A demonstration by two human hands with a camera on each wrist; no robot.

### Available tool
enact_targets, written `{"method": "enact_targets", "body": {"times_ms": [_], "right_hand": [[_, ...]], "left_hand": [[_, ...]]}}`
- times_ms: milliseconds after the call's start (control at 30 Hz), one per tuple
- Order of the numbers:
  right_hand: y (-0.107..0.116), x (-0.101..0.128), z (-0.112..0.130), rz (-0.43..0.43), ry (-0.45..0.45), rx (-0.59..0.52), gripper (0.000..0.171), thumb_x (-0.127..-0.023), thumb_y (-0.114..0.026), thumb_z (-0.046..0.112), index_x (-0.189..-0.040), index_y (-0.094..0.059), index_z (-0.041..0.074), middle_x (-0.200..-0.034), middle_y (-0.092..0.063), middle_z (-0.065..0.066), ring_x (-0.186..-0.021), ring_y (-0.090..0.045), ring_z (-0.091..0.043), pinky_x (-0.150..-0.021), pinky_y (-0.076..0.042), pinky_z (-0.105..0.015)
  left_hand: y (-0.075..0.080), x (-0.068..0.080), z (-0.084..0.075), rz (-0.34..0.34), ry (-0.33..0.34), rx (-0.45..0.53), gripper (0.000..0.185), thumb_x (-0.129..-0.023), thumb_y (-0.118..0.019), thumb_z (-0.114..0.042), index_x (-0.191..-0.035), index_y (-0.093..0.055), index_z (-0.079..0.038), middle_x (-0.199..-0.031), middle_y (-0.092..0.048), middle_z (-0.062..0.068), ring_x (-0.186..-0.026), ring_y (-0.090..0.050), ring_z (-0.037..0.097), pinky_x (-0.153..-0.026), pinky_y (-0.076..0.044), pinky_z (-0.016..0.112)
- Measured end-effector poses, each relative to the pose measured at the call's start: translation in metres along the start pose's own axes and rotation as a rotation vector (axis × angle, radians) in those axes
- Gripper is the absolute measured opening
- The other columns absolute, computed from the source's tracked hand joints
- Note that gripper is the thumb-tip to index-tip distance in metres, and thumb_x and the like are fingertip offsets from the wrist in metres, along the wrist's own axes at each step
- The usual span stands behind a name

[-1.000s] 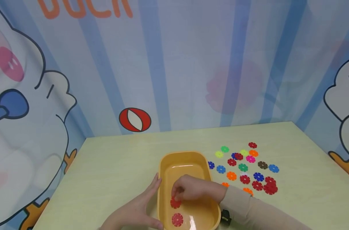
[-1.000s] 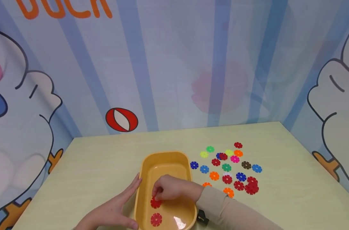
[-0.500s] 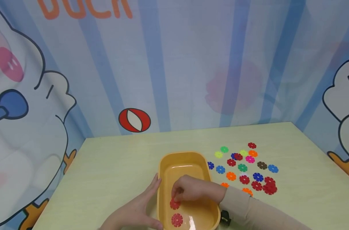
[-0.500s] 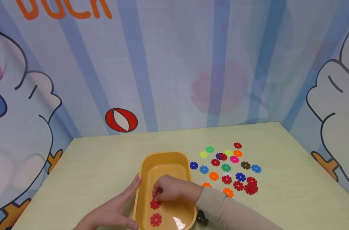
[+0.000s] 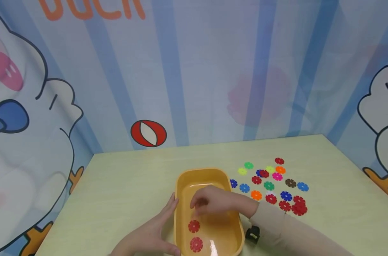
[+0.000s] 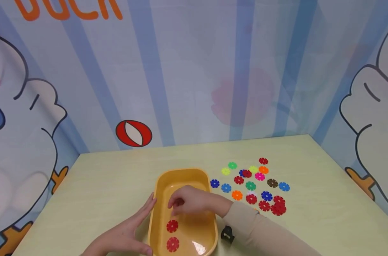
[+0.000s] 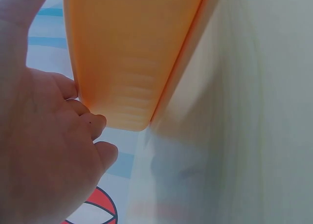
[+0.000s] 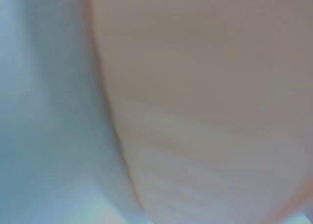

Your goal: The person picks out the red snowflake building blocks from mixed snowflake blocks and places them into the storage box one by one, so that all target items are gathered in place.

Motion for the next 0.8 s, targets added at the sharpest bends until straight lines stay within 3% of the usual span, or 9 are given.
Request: {"method": "enact_targets", "body": {"times_ms": [233,433,633,800], "right_hand": [[0.035,0.018,0.001,-0.055,0.112,0.021,0.023,-0.088,-0.071,0.019,-0.106,-0.068,0.005,-0.093,-0.066,0.001,-0.082,-0.056,-0.004,-0.076,-0.052,-0.02],[0.059,0.034,-0.009,-0.109,0.137,0.019,0.021,-0.087,-0.073,0.021,-0.104,-0.068,0.01,-0.096,-0.066,-0.004,-0.084,-0.058,-0.007,-0.075,-0.054,-0.024],[0.08,0.049,-0.027,-0.162,0.086,0.017,0.026,-0.087,-0.072,0.02,-0.109,-0.067,0.005,-0.098,-0.066,-0.008,-0.085,-0.058,-0.011,-0.076,-0.055,-0.028],[0.093,0.064,-0.053,-0.21,-0.05,-0.002,0.029,-0.087,-0.072,0.021,-0.112,-0.066,0.007,-0.099,-0.065,-0.006,-0.087,-0.058,-0.016,-0.073,-0.058,-0.032]], "left_hand": [[-0.001,0.001,0.0,-0.019,-0.055,-0.047,0.12,-0.071,-0.083,-0.046,-0.156,-0.005,-0.015,-0.162,0.012,-0.001,-0.148,-0.002,0.027,-0.114,-0.016,0.06],[-0.001,0.001,0.002,-0.018,-0.047,-0.027,0.12,-0.07,-0.084,-0.045,-0.157,-0.005,-0.017,-0.161,0.012,-0.005,-0.148,-0.001,0.026,-0.114,-0.016,0.059],[-0.001,0.001,0.001,-0.01,-0.04,-0.005,0.12,-0.07,-0.084,-0.046,-0.157,-0.005,-0.018,-0.161,0.012,-0.004,-0.148,-0.001,0.028,-0.114,-0.017,0.06],[-0.001,0.001,0.0,-0.005,-0.047,-0.008,0.121,-0.07,-0.083,-0.048,-0.156,-0.004,-0.018,-0.161,0.012,-0.002,-0.148,-0.002,0.029,-0.113,-0.018,0.06]]}}
Point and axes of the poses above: each hand's wrist, its own x-axis away from the middle knuckle, its own y-axis out of the back of the hand, z = x × y, the point moved 3 cm from there along -x, towards the middle knuckle
